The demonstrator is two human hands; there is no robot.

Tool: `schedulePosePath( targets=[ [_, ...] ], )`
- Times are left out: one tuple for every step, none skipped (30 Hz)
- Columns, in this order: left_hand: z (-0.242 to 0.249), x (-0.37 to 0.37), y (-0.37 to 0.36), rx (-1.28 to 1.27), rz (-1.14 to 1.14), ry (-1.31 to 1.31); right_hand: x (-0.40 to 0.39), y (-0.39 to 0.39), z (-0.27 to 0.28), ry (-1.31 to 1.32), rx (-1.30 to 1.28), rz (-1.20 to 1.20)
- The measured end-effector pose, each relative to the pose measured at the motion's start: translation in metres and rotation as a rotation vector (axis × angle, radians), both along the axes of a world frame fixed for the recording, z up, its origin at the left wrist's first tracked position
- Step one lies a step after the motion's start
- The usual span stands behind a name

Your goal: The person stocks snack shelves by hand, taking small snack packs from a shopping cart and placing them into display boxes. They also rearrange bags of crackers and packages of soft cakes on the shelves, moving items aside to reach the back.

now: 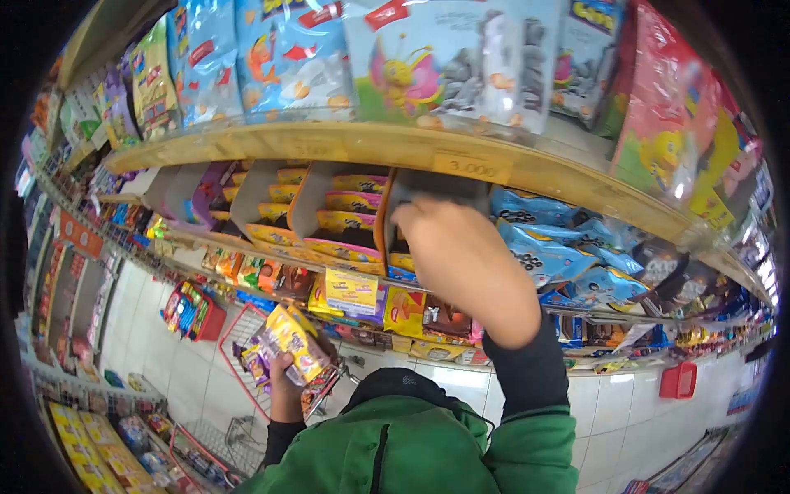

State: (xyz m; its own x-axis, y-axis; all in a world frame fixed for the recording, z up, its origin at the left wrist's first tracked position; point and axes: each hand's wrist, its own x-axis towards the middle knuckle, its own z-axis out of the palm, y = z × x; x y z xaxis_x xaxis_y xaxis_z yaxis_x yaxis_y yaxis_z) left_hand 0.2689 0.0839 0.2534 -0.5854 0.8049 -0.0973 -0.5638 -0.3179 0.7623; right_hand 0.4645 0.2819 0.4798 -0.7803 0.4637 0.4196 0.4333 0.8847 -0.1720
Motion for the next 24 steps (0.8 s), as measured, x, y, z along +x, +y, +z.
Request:
schedulePosePath(
  targets=[
    [0.011, 0.000, 0.001, 0.030, -0.121, -0.008, 0.002, -0.011, -0.005, 0.070, -0.095, 0.079],
    [0.008, 0.001, 0.002, 0.005, -0.079, 0.011, 0.003, -0.022, -0.012, 0.138, -0.194, 0.158],
    [0.010, 0.006, 0.004, 0.014, -0.045, 0.034, 0.002, -0.031, -0.021, 0.150, -0.287, 0.200],
    [0.020, 0.011, 0.009, 0.025, -0.016, 0.059, -0.001, -0.035, -0.039, 0.142, -0.370, 0.246],
    [0.021, 0.011, 0.011, 0.004, -0.051, 0.096, -0.006, -0.037, -0.060, 0.127, -0.408, 0.280],
    [0.020, 0.011, 0.011, -0.017, -0.091, 0.133, -0.011, -0.041, -0.079, 0.114, -0.447, 0.308],
    [0.013, 0.012, 0.012, -0.049, -0.067, 0.132, -0.015, -0.046, -0.095, 0.123, -0.591, 0.320],
    [0.013, 0.014, 0.013, -0.066, -0.056, 0.162, -0.019, -0.053, -0.108, 0.131, -0.734, 0.328],
    [0.015, 0.017, 0.014, -0.085, -0.047, 0.191, -0.022, -0.058, -0.118, 0.138, -0.879, 0.334],
    [0.017, 0.019, 0.015, -0.104, -0.038, 0.220, -0.024, -0.061, -0.125, 0.114, -0.888, 0.316],
    [0.013, 0.019, 0.015, -0.130, -0.036, 0.236, -0.026, -0.064, -0.131, 0.090, -0.897, 0.298],
    [0.016, 0.022, 0.015, -0.134, -0.022, 0.264, -0.026, -0.065, -0.135, 0.066, -0.906, 0.280],
    [0.021, 0.025, 0.017, -0.136, -0.009, 0.292, -0.026, -0.065, -0.139, 0.061, -0.874, 0.266],
    [0.026, 0.028, 0.018, -0.138, 0.004, 0.321, -0.025, -0.066, -0.145, 0.127, -0.895, 0.241],
    [0.029, 0.030, 0.017, -0.139, -0.001, 0.306, -0.025, -0.067, -0.152, 0.194, -0.915, 0.214],
    [0.030, 0.031, 0.017, -0.137, -0.002, 0.309, -0.024, -0.067, -0.157, 0.261, -0.932, 0.187],
    [0.031, 0.033, 0.017, -0.134, -0.003, 0.313, -0.023, -0.066, -0.158, 0.231, -0.950, 0.201],
    [0.031, 0.034, 0.017, -0.131, -0.005, 0.317, -0.021, -0.064, -0.159, 0.202, -0.968, 0.215],
    [0.030, 0.035, 0.016, -0.138, -0.004, 0.327, -0.020, -0.063, -0.159, 0.173, -0.985, 0.230],
    [0.029, 0.035, 0.016, -0.144, -0.004, 0.336, -0.019, -0.063, -0.159, 0.169, -1.021, 0.232],
    [0.029, 0.035, 0.016, -0.149, -0.005, 0.346, -0.018, -0.064, -0.159, 0.166, -1.057, 0.235],
    [0.029, 0.037, 0.015, -0.135, 0.003, 0.343, -0.016, -0.065, -0.159, 0.163, -1.093, 0.236],
    [0.029, 0.038, 0.015, -0.120, 0.012, 0.340, -0.014, -0.065, -0.162, 0.190, -1.104, 0.255],
    [0.029, 0.039, 0.014, -0.105, 0.021, 0.337, -0.013, -0.066, -0.167, 0.217, -1.116, 0.274]
  ],
)
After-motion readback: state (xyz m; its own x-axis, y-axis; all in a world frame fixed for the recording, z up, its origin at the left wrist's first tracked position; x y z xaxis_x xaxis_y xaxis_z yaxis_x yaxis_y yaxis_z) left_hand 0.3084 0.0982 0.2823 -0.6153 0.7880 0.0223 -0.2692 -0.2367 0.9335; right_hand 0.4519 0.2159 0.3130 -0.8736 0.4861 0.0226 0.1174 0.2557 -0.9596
